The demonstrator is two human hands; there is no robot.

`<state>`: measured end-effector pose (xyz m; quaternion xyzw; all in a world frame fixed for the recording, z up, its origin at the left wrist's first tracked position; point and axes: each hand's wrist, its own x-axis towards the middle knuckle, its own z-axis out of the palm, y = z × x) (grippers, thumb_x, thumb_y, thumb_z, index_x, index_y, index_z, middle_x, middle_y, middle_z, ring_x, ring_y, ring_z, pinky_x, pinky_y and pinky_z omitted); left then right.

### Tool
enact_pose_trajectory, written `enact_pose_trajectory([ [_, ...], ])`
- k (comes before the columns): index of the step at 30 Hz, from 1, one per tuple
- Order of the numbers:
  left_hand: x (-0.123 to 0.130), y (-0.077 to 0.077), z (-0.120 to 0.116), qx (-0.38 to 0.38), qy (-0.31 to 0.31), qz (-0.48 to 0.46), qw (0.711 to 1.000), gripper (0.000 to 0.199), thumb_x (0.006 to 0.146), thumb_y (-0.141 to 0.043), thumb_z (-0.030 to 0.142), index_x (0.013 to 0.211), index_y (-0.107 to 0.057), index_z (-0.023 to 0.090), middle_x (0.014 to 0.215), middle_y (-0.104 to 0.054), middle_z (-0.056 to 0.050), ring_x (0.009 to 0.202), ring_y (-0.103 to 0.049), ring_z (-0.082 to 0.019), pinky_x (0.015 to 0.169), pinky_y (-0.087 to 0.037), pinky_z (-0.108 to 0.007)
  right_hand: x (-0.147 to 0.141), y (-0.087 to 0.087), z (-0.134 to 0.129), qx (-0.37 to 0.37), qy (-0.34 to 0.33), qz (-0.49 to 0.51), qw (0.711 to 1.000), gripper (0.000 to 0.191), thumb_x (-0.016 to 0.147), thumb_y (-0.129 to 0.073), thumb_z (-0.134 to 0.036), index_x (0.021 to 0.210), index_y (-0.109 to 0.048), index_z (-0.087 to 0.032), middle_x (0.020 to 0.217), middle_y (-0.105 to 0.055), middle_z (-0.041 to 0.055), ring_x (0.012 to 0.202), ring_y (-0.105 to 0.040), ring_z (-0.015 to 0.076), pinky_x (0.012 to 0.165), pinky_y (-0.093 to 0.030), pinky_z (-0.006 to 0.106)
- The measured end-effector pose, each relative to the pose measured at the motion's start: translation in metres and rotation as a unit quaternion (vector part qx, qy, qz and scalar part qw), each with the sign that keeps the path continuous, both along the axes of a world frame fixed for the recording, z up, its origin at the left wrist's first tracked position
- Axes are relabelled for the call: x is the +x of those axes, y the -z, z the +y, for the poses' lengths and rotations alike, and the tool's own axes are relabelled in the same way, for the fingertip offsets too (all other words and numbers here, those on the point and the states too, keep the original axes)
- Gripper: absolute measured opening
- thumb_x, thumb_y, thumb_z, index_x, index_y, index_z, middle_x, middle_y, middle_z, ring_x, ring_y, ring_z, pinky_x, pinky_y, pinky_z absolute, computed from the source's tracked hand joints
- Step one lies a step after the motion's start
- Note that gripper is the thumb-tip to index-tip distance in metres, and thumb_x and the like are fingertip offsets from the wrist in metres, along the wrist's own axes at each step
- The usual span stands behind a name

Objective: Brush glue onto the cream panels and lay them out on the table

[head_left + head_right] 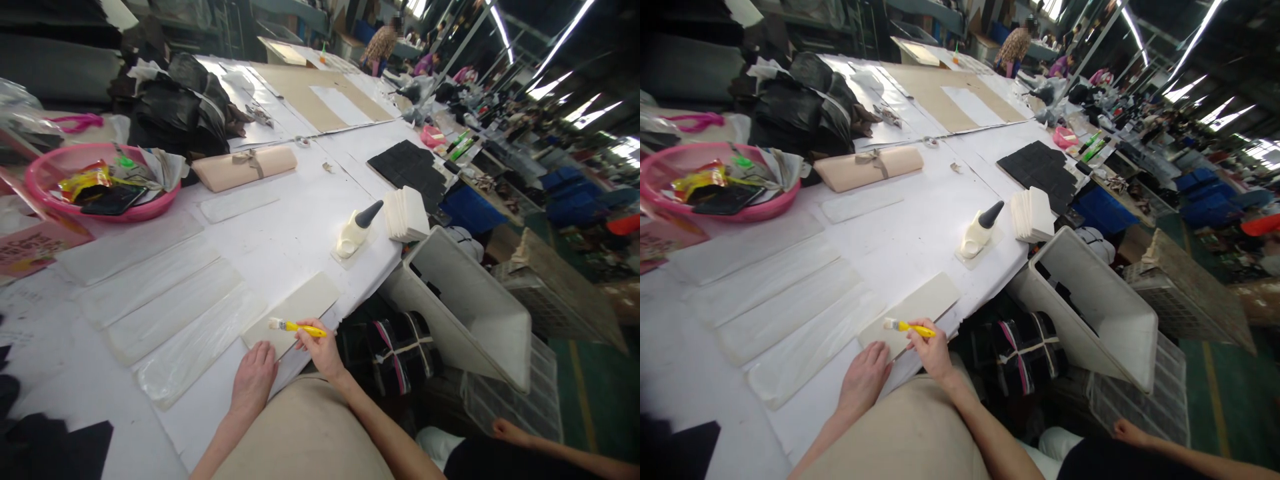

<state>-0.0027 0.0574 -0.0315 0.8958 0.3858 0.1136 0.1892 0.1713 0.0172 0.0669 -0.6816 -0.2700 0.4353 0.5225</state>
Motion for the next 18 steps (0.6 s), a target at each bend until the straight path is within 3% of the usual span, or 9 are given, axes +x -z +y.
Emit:
enact_pose_trajectory([
  [11,0.006,-0.017,-0.002,0.08,0.028,0.072,0.994,0.024,0.085,-0.048,0.009,0.102,-0.065,0.009,0.113,-0.064,-0.017,0.111,-0.059,-0.028,0.091,-0.05,-0.039,-0.012,0.026,0.02,0.0,-0.082,0.01,0.997,0.022,0.084,-0.059,-0.034,0.1,-0.066,-0.02,0.084,-0.068,0.0008,0.06,-0.065,0.0114,0.058,-0.054,0.022],
  [16,-0.001,-0.017,0.001,0.045,0.018,-0.025,0.999,0.021,0.087,-0.047,0.015,0.099,-0.065,0.015,0.107,-0.066,-0.013,0.105,-0.061,-0.025,0.09,-0.051,-0.038,-0.016,0.029,0.024,0.01,-0.096,-0.003,0.995,0.021,0.084,-0.058,-0.034,0.099,-0.066,-0.021,0.08,-0.067,-0.0007,0.06,-0.066,0.0118,0.057,-0.053,0.022],
  [18,-0.008,-0.02,0.003,0.01,-0.016,-0.077,0.997,0.02,0.088,-0.048,0.022,0.1,-0.064,0.018,0.104,-0.066,-0.01,0.099,-0.062,-0.022,0.087,-0.052,-0.036,-0.015,0.027,0.026,0.006,-0.092,-0.003,0.996,0.021,0.084,-0.059,-0.033,0.099,-0.066,-0.021,0.08,-0.067,-0.0007,0.059,-0.066,0.0118,0.056,-0.052,0.022],
])
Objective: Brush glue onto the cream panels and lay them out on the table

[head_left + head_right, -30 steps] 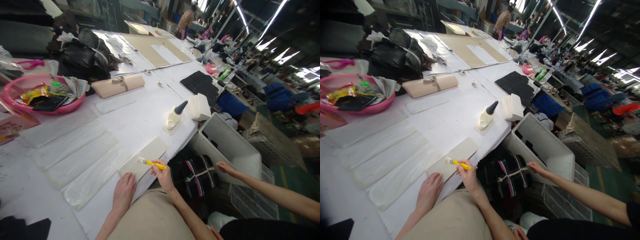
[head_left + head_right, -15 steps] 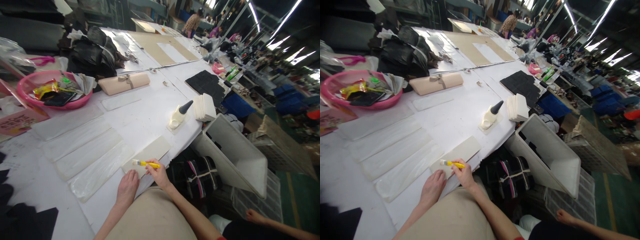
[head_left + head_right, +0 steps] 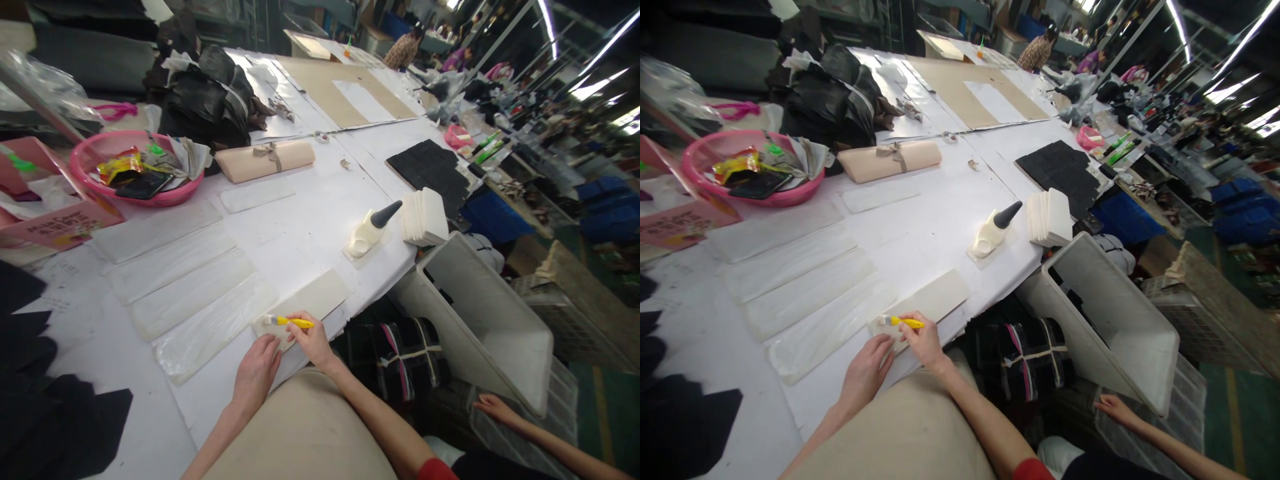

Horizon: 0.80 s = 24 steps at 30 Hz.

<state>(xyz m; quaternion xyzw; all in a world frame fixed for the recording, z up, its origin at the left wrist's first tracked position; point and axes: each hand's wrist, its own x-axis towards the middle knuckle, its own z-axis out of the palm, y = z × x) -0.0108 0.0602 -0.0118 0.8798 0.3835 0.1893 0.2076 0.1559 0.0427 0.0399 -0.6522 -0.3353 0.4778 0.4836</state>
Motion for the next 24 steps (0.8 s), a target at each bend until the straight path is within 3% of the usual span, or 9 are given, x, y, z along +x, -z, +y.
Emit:
enact_pose_trajectory([
  [4,-0.014,-0.004,0.012,-0.124,-0.139,-0.043,0.982,0.025,0.088,-0.049,0.037,0.098,-0.064,0.02,0.091,-0.067,-0.007,0.084,-0.064,-0.022,0.074,-0.052,-0.034,0.002,-0.004,0.001,-0.019,0.012,0.008,1.0,0.021,0.083,-0.06,-0.034,0.098,-0.066,-0.02,0.079,-0.067,-0.0005,0.058,-0.066,0.0118,0.053,-0.05,0.02],
  [9,-0.017,0.006,0.038,-0.338,-0.294,-0.133,0.884,0.035,0.076,-0.057,0.053,0.083,-0.062,0.019,0.07,-0.068,-0.004,0.062,-0.064,-0.02,0.055,-0.05,-0.03,0.001,-0.001,0.002,-0.017,-0.002,0.008,1.0,0.021,0.084,-0.059,-0.032,0.099,-0.066,-0.02,0.076,-0.067,-0.0013,0.058,-0.066,0.0114,0.052,-0.048,0.02],
  [12,-0.012,0.011,0.047,-0.414,-0.315,-0.181,0.835,0.039,0.068,-0.062,0.055,0.08,-0.061,0.018,0.06,-0.065,-0.002,0.054,-0.061,-0.019,0.045,-0.046,-0.027,-0.001,0.003,0.003,-0.017,-0.006,0.006,1.0,0.02,0.084,-0.059,-0.031,0.099,-0.065,-0.02,0.076,-0.066,-0.0018,0.058,-0.066,0.0113,0.053,-0.048,0.02],
  [18,-0.006,0.01,0.048,-0.47,-0.34,-0.24,0.779,0.039,0.058,-0.07,0.05,0.074,-0.06,0.015,0.057,-0.063,-0.001,0.053,-0.061,-0.017,0.045,-0.048,-0.026,0.003,0.009,0.004,-0.034,0.004,-0.01,0.999,0.02,0.083,-0.059,-0.033,0.097,-0.065,-0.02,0.074,-0.066,-0.0014,0.056,-0.066,0.0127,0.051,-0.049,0.021],
  [24,-0.008,0.008,0.055,-0.536,-0.351,-0.257,0.724,0.039,0.052,-0.075,0.044,0.072,-0.061,0.013,0.057,-0.064,-0.002,0.053,-0.061,-0.015,0.048,-0.048,-0.024,0.01,-0.001,-0.004,-0.019,0.015,-0.092,0.995,0.02,0.085,-0.058,-0.034,0.098,-0.067,-0.02,0.079,-0.068,0.0004,0.063,-0.067,0.0144,0.058,-0.052,0.023],
])
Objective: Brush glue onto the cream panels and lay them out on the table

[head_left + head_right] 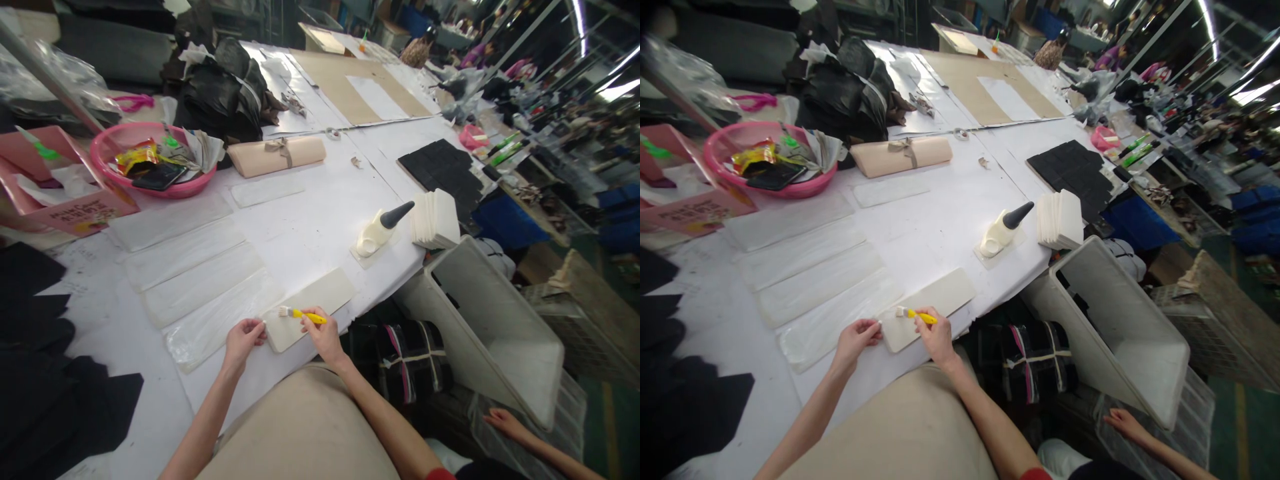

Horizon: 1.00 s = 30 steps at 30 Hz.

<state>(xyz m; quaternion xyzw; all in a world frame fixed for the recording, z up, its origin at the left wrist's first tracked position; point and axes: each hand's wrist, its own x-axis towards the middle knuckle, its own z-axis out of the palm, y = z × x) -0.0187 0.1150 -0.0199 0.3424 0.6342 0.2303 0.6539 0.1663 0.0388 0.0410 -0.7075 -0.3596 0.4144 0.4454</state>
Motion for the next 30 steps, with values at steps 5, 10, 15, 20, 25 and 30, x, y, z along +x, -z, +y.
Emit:
enact_pose_trajectory([
  [5,0.0,-0.004,0.003,-0.016,0.004,-0.007,1.0,0.041,0.05,-0.077,0.043,0.072,-0.062,0.012,0.058,-0.065,-0.003,0.054,-0.062,-0.015,0.049,-0.048,-0.024,-0.009,0.001,0.003,0.007,-0.057,0.037,0.998,0.021,0.086,-0.056,-0.034,0.1,-0.066,-0.021,0.079,-0.068,-0.0005,0.062,-0.067,0.0137,0.056,-0.051,0.022],
  [10,-0.001,-0.005,0.002,-0.018,0.007,-0.005,1.0,0.042,0.05,-0.077,0.045,0.072,-0.062,0.012,0.059,-0.066,-0.003,0.055,-0.063,-0.015,0.049,-0.048,-0.024,0.003,0.014,0.007,-0.011,-0.025,0.018,0.999,0.02,0.085,-0.057,-0.034,0.096,-0.065,-0.02,0.074,-0.067,-0.0005,0.059,-0.068,0.0143,0.053,-0.05,0.022],
  [15,-0.001,-0.006,0.003,-0.006,0.018,-0.003,1.0,0.041,0.051,-0.076,0.045,0.072,-0.062,0.013,0.06,-0.066,-0.003,0.055,-0.063,-0.016,0.05,-0.049,-0.025,0.05,0.021,0.004,0.009,0.056,-0.063,0.996,0.027,0.086,-0.056,-0.043,0.097,-0.065,-0.019,0.077,-0.068,0.0016,0.061,-0.068,0.0164,0.058,-0.053,0.026],
  [20,-0.001,-0.005,0.004,-0.006,0.027,0.001,1.0,0.04,0.052,-0.077,0.044,0.072,-0.062,0.013,0.059,-0.066,-0.003,0.054,-0.064,-0.016,0.052,-0.052,-0.027,0.106,0.018,0.001,0.011,0.154,-0.138,0.978,0.039,0.087,-0.051,-0.051,0.1,-0.065,-0.018,0.08,-0.07,0.0048,0.062,-0.068,0.0181,0.059,-0.054,0.028],
  [25,-0.004,0.0,0.003,-0.012,0.033,-0.007,0.999,0.038,0.054,-0.077,0.041,0.073,-0.062,0.013,0.059,-0.067,-0.002,0.054,-0.063,-0.015,0.054,-0.053,-0.026,0.101,0.006,-0.004,0.04,0.185,-0.167,0.968,0.033,0.089,-0.05,-0.046,0.099,-0.065,-0.019,0.089,-0.071,0.0062,0.067,-0.069,0.0175,0.065,-0.054,0.029],
  [30,-0.005,0.003,0.003,-0.011,0.035,0.004,0.999,0.036,0.056,-0.077,0.038,0.075,-0.063,0.012,0.06,-0.068,-0.003,0.055,-0.064,-0.015,0.054,-0.053,-0.026,0.042,0.012,-0.001,0.03,0.016,0.033,0.999,0.025,0.085,-0.058,-0.04,0.097,-0.065,-0.019,0.079,-0.068,0.0018,0.063,-0.069,0.0162,0.058,-0.053,0.024],
])
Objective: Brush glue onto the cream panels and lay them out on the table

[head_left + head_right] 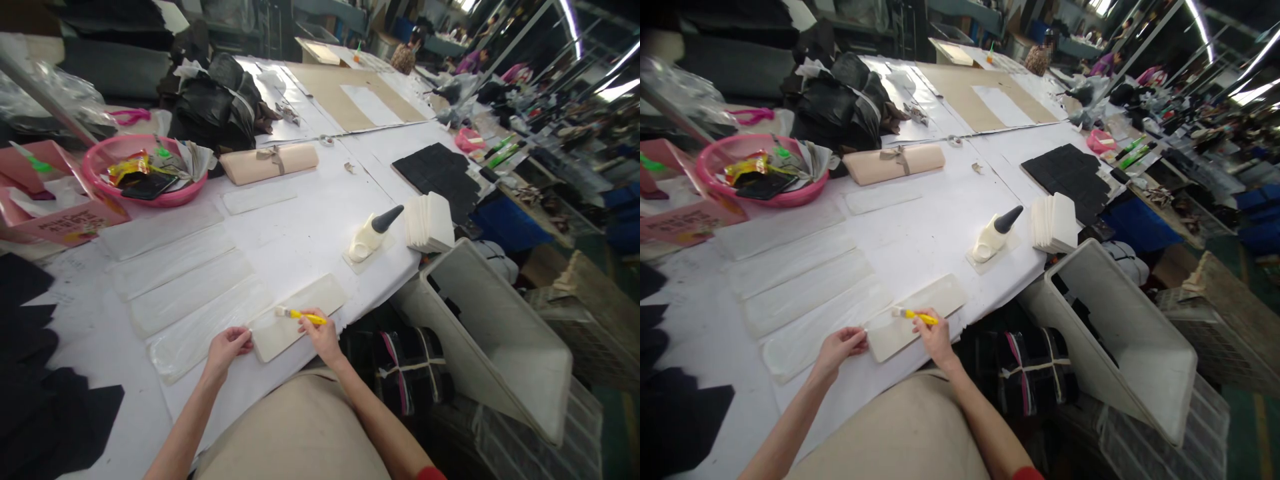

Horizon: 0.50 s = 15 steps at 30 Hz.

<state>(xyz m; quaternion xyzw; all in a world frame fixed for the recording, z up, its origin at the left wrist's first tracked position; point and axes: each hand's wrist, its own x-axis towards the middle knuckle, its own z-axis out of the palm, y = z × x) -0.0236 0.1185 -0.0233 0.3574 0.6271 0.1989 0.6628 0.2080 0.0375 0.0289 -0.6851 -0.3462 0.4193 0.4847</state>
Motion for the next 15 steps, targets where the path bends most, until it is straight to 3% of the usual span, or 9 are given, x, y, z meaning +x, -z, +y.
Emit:
enact_pose_trajectory([
  [3,0.001,-0.001,0.0,0.002,0.001,0.009,1.0,0.035,0.056,-0.078,0.038,0.074,-0.063,0.012,0.06,-0.068,-0.004,0.055,-0.065,-0.015,0.054,-0.053,-0.026,0.001,0.012,0.005,-0.012,0.024,0.011,1.0,0.028,0.084,-0.058,-0.042,0.096,-0.065,-0.018,0.076,-0.068,0.002,0.06,-0.068,0.016,0.054,-0.052,0.024],
  [7,0.003,-0.005,0.001,0.002,0.003,0.019,1.0,0.036,0.053,-0.078,0.04,0.072,-0.063,0.013,0.059,-0.068,-0.004,0.054,-0.065,-0.015,0.054,-0.053,-0.026,0.056,0.021,0.008,0.002,0.153,-0.057,0.987,0.038,0.084,-0.055,-0.049,0.1,-0.064,-0.016,0.079,-0.069,0.0047,0.06,-0.067,0.0168,0.054,-0.052,0.026],
  [11,0.005,-0.01,0.001,0.009,0.004,0.034,0.999,0.038,0.052,-0.078,0.042,0.07,-0.063,0.013,0.058,-0.067,-0.004,0.053,-0.065,-0.017,0.053,-0.054,-0.027,0.104,0.018,0.004,0.003,0.238,-0.095,0.967,0.044,0.084,-0.052,-0.053,0.105,-0.062,-0.015,0.083,-0.07,0.0066,0.06,-0.067,0.0171,0.051,-0.05,0.026],
  [15,0.006,-0.014,0.001,0.009,0.013,0.045,0.999,0.039,0.051,-0.078,0.044,0.07,-0.063,0.013,0.059,-0.068,-0.005,0.054,-0.065,-0.018,0.054,-0.055,-0.029,0.101,0.011,-0.002,0.028,0.246,-0.099,0.964,0.04,0.085,-0.053,-0.05,0.104,-0.061,-0.016,0.083,-0.069,0.0059,0.061,-0.068,0.0163,0.056,-0.053,0.027],
])
